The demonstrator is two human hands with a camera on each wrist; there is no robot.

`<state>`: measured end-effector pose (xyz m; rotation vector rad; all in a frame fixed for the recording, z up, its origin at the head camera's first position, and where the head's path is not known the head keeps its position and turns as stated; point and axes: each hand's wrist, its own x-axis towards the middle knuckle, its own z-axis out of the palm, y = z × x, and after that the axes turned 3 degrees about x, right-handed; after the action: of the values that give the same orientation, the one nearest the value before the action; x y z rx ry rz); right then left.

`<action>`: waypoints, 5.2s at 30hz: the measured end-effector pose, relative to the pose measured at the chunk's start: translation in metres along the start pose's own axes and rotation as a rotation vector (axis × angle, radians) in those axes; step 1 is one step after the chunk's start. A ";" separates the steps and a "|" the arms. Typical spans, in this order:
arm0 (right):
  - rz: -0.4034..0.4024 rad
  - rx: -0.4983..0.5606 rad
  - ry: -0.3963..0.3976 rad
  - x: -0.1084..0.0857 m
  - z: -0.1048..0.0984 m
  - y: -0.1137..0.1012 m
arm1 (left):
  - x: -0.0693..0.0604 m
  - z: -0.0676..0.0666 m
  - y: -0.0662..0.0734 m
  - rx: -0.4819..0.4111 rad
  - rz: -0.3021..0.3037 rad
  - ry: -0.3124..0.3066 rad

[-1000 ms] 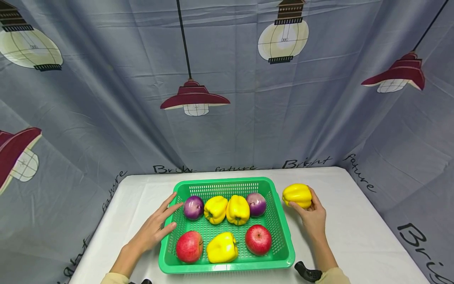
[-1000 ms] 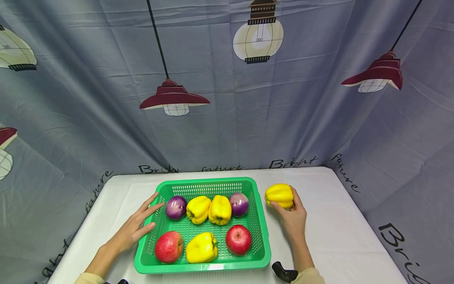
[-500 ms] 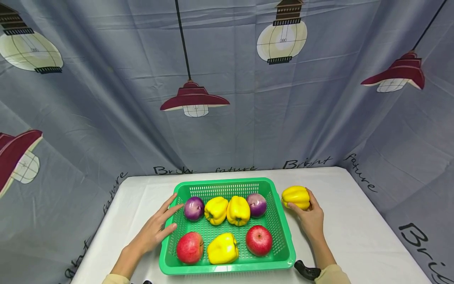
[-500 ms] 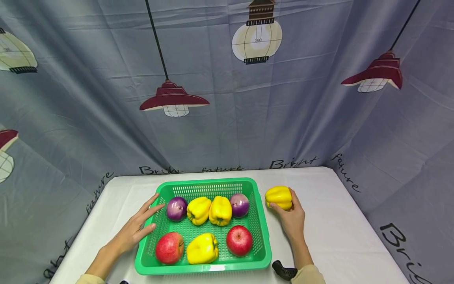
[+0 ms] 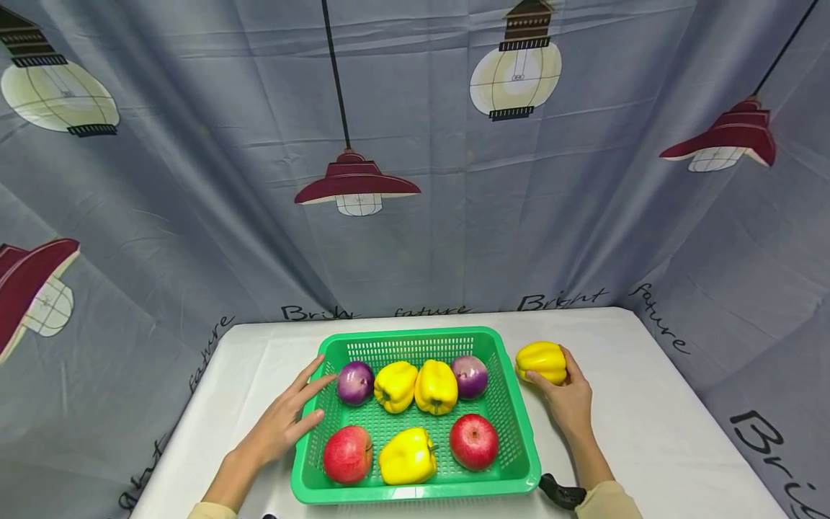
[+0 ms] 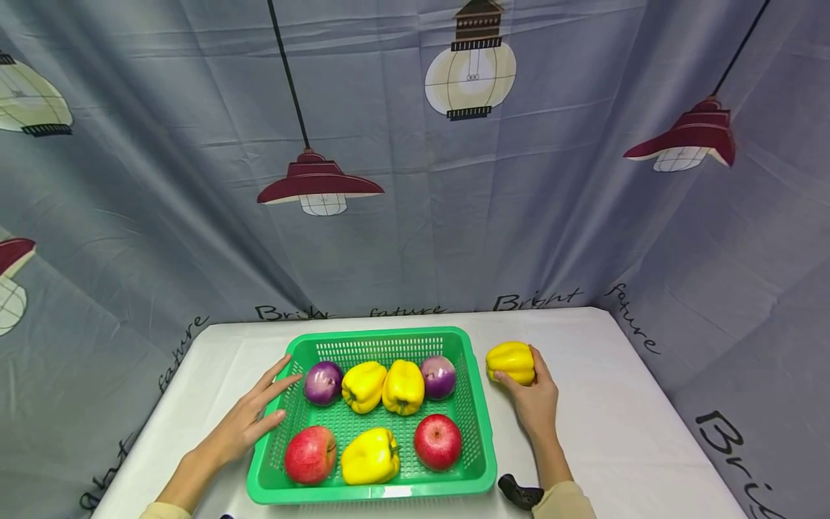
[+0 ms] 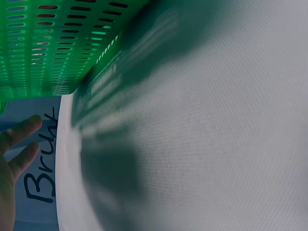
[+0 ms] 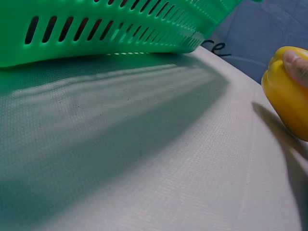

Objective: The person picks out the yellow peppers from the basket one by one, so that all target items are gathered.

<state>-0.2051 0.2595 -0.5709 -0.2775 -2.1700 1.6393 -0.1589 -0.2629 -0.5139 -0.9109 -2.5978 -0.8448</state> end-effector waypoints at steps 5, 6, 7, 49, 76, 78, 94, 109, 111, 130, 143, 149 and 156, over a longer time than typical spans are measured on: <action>-0.009 -0.032 -0.010 -0.003 0.000 0.001 | -0.001 0.001 -0.001 -0.010 -0.002 -0.009; -0.016 -0.043 -0.015 -0.004 0.000 0.001 | -0.001 0.001 -0.001 -0.009 -0.003 -0.010; -0.024 -0.054 -0.021 -0.004 -0.001 0.002 | -0.001 0.001 -0.001 -0.008 -0.003 -0.010; -0.056 -0.156 -0.134 -0.018 -0.006 -0.002 | -0.001 0.001 -0.001 -0.009 -0.020 -0.004; -0.087 -0.127 -0.163 -0.018 -0.036 -0.023 | -0.001 0.001 -0.001 -0.006 -0.017 -0.004; -0.106 -0.124 -0.161 -0.017 -0.037 -0.028 | -0.001 0.001 -0.001 -0.006 -0.014 -0.003; -0.335 -0.054 -0.220 -0.010 -0.041 -0.079 | 0.000 0.001 -0.001 -0.003 -0.007 0.003; -0.446 -0.070 -0.286 -0.008 -0.034 -0.127 | 0.000 0.000 0.000 0.008 -0.014 -0.008; -0.460 -0.066 -0.296 -0.008 -0.032 -0.129 | 0.000 0.000 0.000 0.013 -0.014 -0.011; -0.449 -0.125 -0.566 0.003 -0.001 -0.139 | 0.000 0.000 0.000 0.011 -0.020 -0.013; -0.398 -0.253 -0.778 0.005 0.031 -0.144 | -0.001 0.000 0.000 0.011 -0.014 -0.011; -0.395 -0.315 -0.848 0.005 0.044 -0.148 | 0.001 -0.001 0.000 0.013 -0.008 -0.013; -0.401 -0.373 -0.943 0.005 0.063 -0.151 | 0.001 -0.001 0.001 0.011 -0.009 -0.012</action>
<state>-0.2241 0.1627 -0.4403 0.9635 -2.9127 1.2265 -0.1589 -0.2630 -0.5123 -0.9040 -2.6162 -0.8288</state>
